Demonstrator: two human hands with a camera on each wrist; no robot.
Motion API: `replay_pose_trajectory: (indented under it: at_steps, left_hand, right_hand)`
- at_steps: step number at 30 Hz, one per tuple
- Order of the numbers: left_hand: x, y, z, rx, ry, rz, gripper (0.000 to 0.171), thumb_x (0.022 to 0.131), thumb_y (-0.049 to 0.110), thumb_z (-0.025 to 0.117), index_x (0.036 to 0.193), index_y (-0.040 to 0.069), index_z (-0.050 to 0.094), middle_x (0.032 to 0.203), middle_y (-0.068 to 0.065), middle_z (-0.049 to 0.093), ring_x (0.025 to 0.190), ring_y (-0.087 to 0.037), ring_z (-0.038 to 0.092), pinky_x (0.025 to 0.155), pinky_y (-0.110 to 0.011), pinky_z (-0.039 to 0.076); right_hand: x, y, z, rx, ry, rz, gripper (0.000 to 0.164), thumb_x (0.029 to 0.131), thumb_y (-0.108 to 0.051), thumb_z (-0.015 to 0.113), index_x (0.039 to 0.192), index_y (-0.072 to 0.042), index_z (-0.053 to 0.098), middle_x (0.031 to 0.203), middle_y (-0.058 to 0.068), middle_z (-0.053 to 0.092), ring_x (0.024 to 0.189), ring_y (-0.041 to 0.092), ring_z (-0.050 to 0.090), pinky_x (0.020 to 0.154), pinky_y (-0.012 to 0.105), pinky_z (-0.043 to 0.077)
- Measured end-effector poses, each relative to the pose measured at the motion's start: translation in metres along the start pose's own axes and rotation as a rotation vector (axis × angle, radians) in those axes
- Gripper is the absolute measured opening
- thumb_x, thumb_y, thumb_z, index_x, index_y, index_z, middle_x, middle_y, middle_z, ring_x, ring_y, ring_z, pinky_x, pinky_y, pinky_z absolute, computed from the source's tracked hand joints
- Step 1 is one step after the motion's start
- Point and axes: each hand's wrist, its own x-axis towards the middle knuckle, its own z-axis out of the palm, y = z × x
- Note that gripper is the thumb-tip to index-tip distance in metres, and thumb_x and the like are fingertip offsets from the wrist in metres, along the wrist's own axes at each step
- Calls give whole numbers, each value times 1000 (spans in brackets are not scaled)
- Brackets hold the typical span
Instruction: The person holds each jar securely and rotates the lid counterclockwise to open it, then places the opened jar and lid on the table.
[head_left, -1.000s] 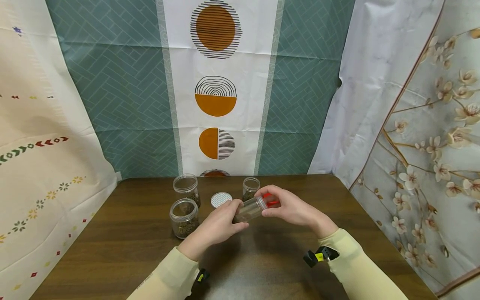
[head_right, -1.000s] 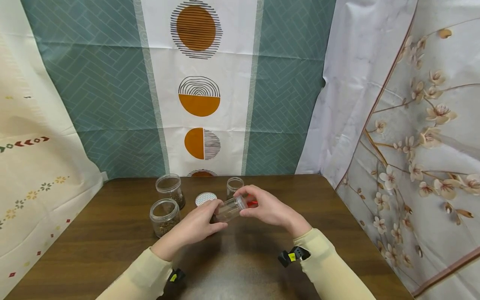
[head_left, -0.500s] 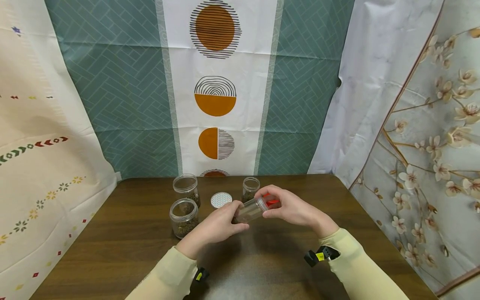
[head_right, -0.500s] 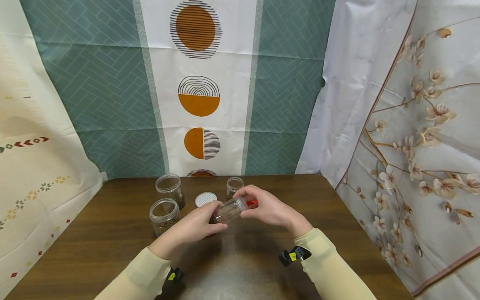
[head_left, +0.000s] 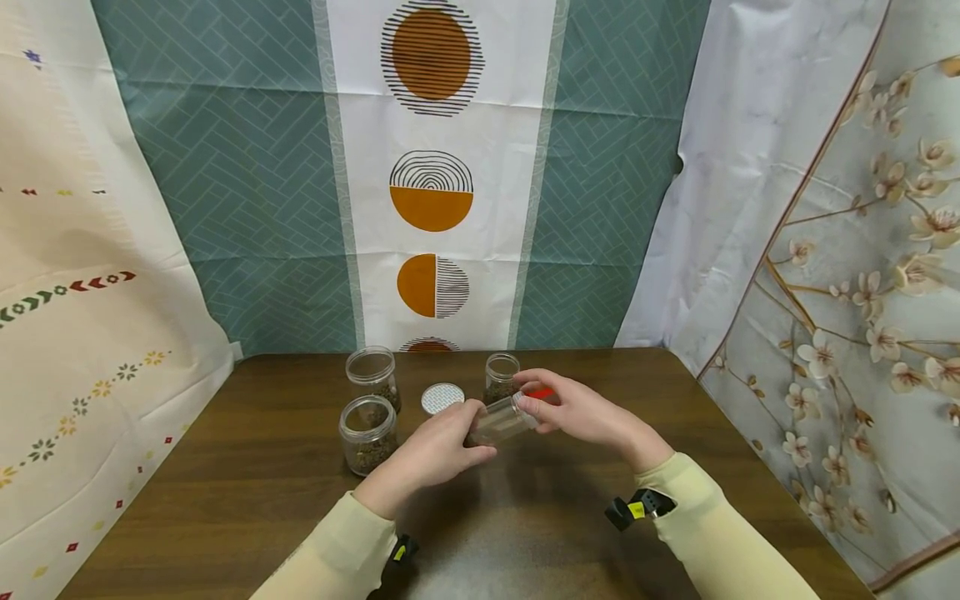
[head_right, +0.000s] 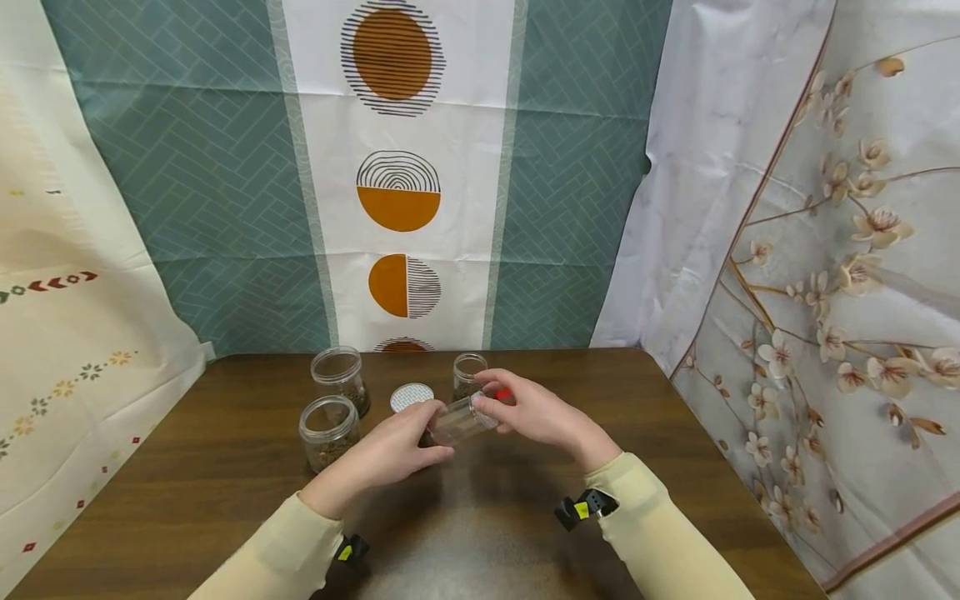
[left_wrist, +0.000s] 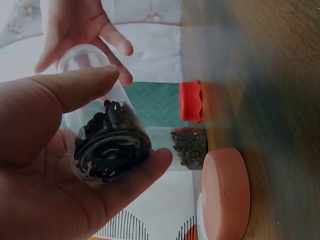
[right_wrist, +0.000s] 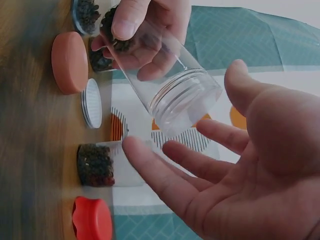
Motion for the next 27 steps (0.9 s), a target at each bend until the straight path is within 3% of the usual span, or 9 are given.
replay_pose_trajectory:
  at_steps: [3,6,12,19,27]
  left_hand:
    - [0,1,1,23,-3,5,42,98,28,88,125,7,62,99,-5,61,84,-18,54,75,-39,48]
    - [-1,2,2,29,-6,7,43,99,28,87,126,7,62,100,-4,61,85,-19,55,76,-40,48]
    - [-2,2,2,31,5,12,42,98,27,87,125,8,62,98,1,57,85,-17,54,76,-39,47]
    - [-3,2,0,17,13,28,42,98,27,88,124,8,62,97,1,57,84,-17,53,75,-38,48]
    - [-2,-1,1,7,14,11,40,98,27,88,121,8,62,96,-2,59,84,-16,53,74,-38,47]
  right_hand:
    - [1,-2,1,1,-8,43,56,111,-37,70,158,-10,54,146,18,62,101,27,78,93,45,63]
    - [1,-3,2,-5,-11,38,51,111,-34,71,152,-6,59,138,16,65,96,25,78,93,45,63]
    - [3,-3,2,-34,3,14,42,109,-31,73,143,-8,66,129,11,69,98,25,77,93,47,63]
    - [2,-3,0,-164,38,-45,41,106,-33,78,141,-15,69,127,2,72,114,23,69,95,45,59]
    - [-2,-3,-3,-165,57,-70,43,104,-30,80,142,-13,69,127,2,71,116,25,67,96,45,58]
